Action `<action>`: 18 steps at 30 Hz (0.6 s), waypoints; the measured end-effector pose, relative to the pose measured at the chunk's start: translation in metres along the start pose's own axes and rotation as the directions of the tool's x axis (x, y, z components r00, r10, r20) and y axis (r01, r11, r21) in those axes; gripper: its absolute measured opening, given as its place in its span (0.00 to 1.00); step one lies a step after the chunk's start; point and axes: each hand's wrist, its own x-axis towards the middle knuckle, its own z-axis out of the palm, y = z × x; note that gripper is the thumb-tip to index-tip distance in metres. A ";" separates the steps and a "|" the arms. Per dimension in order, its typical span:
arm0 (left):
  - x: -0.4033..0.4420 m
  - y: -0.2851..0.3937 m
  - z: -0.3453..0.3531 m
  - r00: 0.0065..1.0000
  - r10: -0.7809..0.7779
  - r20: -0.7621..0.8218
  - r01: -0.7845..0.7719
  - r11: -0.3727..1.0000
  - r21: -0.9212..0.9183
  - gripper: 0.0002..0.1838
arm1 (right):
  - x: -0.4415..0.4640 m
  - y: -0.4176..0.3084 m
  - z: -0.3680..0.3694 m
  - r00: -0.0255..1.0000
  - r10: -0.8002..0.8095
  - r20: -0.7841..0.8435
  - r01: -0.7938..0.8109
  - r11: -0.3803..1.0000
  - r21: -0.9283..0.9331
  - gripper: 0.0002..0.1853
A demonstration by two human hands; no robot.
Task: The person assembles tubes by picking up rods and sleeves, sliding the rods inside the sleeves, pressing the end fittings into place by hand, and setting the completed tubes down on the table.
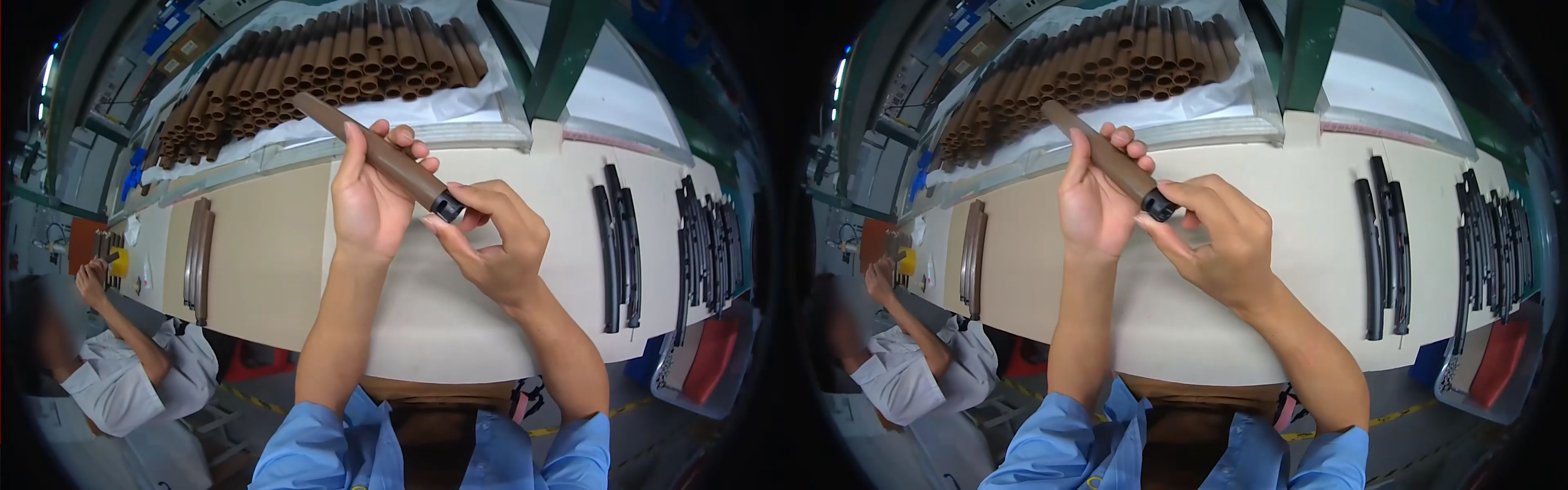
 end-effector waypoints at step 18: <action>-0.005 -0.020 -0.012 0.939 -0.321 0.122 0.344 0.866 -0.363 0.16 | -0.004 -0.004 -0.007 0.997 -0.072 -0.032 0.071 0.997 -0.031 0.18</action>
